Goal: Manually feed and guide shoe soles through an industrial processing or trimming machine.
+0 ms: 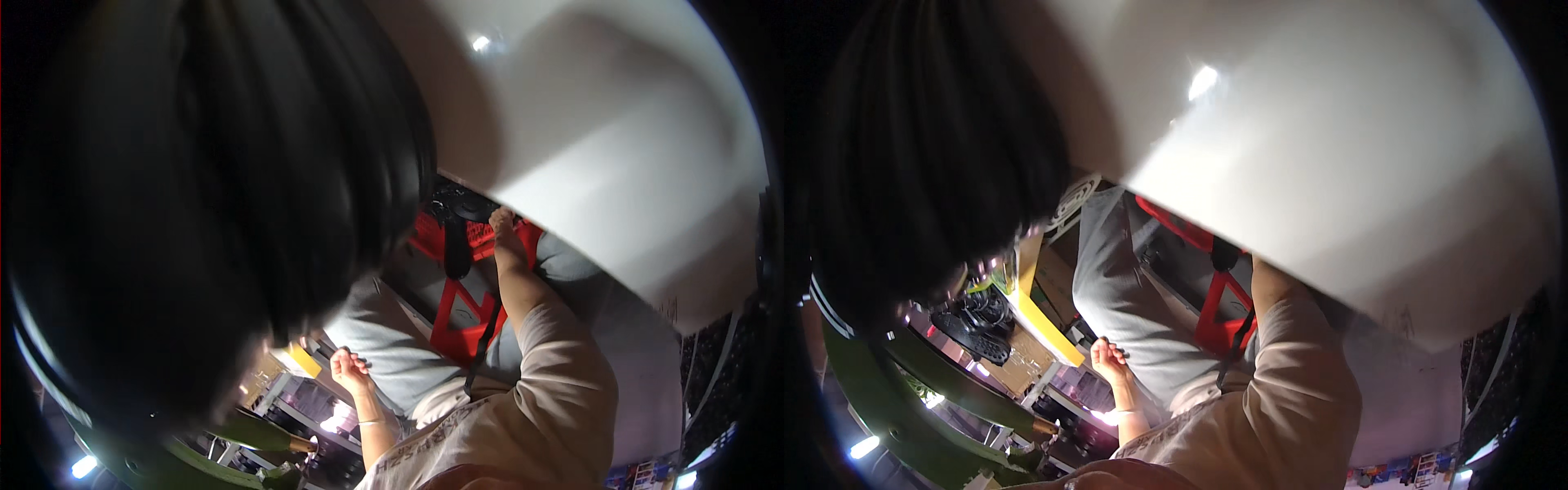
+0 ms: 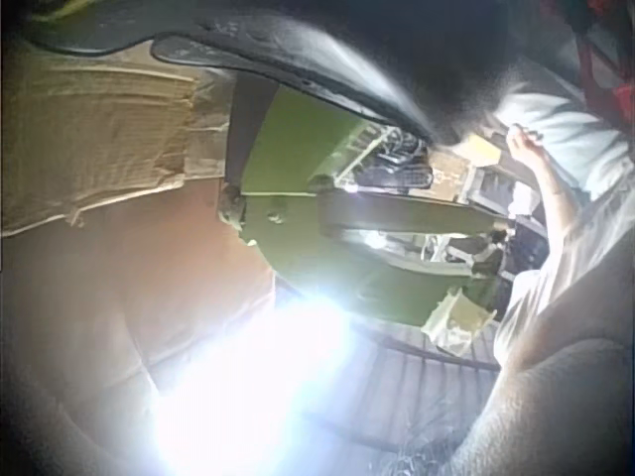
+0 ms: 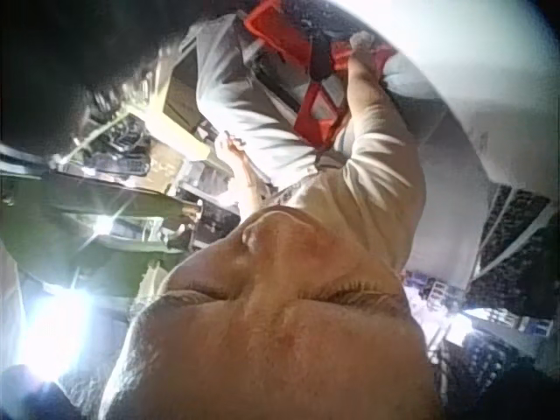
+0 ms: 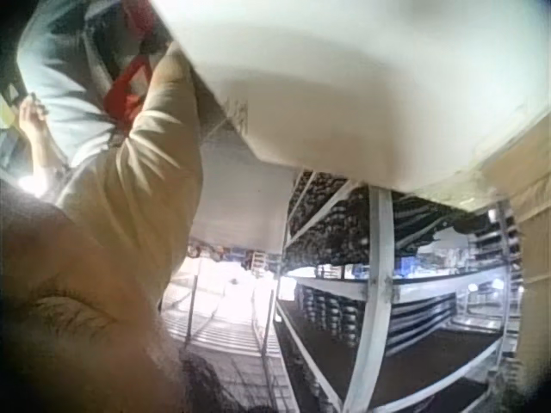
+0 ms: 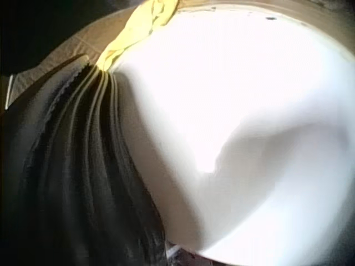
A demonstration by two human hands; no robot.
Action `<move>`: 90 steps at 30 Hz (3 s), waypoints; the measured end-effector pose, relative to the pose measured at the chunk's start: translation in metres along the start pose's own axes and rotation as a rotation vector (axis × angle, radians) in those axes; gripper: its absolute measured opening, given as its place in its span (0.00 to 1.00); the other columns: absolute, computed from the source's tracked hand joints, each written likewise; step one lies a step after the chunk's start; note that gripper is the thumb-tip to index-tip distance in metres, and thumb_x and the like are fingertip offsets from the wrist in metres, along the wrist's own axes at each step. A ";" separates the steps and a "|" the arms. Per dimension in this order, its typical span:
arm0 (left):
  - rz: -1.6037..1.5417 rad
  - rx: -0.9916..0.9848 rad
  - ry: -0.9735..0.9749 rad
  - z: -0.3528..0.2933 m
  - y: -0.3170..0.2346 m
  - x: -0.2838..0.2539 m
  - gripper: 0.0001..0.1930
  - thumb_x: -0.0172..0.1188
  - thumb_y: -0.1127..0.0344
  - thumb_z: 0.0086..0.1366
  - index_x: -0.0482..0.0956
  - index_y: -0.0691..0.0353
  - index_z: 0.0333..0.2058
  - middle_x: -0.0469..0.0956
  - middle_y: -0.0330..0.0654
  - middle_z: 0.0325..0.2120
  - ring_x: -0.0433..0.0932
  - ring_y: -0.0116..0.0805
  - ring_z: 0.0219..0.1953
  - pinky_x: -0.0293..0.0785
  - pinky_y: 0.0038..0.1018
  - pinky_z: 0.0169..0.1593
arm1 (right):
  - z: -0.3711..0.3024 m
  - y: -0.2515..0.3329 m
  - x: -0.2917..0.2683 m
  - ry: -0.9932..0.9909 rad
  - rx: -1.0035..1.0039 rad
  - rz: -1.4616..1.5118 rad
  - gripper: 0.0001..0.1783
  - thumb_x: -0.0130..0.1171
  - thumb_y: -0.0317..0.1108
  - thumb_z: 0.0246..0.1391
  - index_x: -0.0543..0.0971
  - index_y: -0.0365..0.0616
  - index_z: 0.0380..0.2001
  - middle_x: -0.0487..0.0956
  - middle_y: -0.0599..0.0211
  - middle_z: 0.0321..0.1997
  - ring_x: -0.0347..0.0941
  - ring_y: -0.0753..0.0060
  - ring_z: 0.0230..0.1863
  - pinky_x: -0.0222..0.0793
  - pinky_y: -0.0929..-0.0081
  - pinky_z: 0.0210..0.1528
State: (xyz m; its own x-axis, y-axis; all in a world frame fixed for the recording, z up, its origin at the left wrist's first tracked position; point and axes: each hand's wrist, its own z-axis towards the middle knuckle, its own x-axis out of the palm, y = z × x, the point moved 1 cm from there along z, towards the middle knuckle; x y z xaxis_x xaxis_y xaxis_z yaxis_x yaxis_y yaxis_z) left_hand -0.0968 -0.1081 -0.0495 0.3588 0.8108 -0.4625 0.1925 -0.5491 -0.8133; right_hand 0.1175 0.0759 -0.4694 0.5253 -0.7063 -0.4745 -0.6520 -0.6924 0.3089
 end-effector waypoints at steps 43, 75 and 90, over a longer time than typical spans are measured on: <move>-0.051 -0.005 -0.017 0.004 0.020 -0.003 0.05 0.55 0.66 0.65 0.72 0.57 0.30 0.71 0.34 0.15 0.65 0.18 0.10 0.58 0.13 0.09 | -0.005 0.136 0.145 -0.427 0.605 0.540 0.14 0.49 0.36 0.51 0.82 0.44 0.33 0.81 0.61 0.28 0.78 0.62 0.36 0.72 0.62 0.32; -0.014 -0.026 -0.076 0.016 0.026 -0.010 0.06 0.56 0.66 0.65 0.72 0.57 0.29 0.68 0.33 0.12 0.63 0.18 0.07 0.55 0.13 0.06 | 0.017 0.172 0.102 -0.152 -0.359 -0.113 0.13 0.56 0.37 0.50 0.84 0.52 0.37 0.79 0.65 0.42 0.75 0.59 0.43 0.71 0.51 0.29; 0.895 1.000 0.965 0.017 0.012 0.143 0.34 0.62 0.77 0.43 0.68 0.62 0.54 0.69 0.53 0.52 0.67 0.51 0.55 0.64 0.38 0.57 | -0.124 0.111 -0.149 -0.526 -0.550 0.427 0.16 0.69 0.35 0.30 0.82 0.42 0.29 0.81 0.55 0.36 0.78 0.54 0.41 0.75 0.61 0.40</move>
State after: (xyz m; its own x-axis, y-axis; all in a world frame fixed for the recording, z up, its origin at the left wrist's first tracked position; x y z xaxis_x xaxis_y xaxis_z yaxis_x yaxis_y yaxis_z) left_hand -0.0592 0.0045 -0.1315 0.4978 -0.2979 -0.8145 -0.8644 -0.0937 -0.4940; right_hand 0.0348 0.0861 -0.2617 -0.1130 -0.8561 -0.5043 -0.3083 -0.4523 0.8369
